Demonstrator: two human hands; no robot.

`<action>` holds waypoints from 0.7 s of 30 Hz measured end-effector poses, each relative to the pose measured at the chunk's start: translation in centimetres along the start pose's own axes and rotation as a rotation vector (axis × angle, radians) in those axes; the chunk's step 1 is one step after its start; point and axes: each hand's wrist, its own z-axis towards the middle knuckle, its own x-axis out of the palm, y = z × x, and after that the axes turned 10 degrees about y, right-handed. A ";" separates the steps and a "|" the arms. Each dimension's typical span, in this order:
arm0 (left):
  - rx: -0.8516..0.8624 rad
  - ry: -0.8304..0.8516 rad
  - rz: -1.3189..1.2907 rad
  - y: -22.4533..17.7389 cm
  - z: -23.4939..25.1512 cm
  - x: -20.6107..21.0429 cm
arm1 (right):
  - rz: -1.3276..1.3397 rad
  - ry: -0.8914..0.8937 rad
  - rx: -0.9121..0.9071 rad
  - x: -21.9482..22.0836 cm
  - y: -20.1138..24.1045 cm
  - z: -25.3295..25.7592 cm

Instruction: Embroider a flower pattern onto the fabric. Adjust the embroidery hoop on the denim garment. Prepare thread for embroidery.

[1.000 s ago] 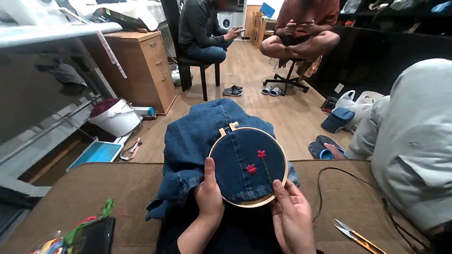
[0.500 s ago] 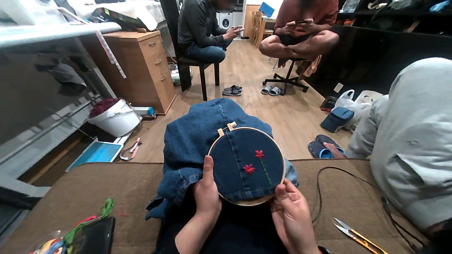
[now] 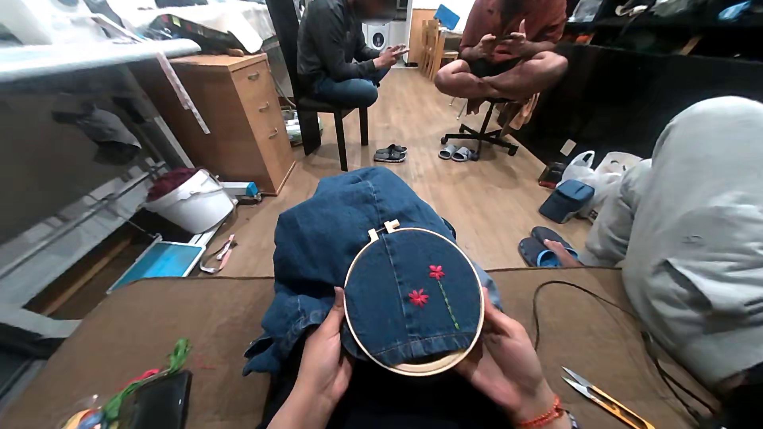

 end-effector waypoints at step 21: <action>0.155 -0.062 -0.011 -1.2 1.3 3.0 | -0.799 -0.545 -0.415 2.7 -1.5 4.6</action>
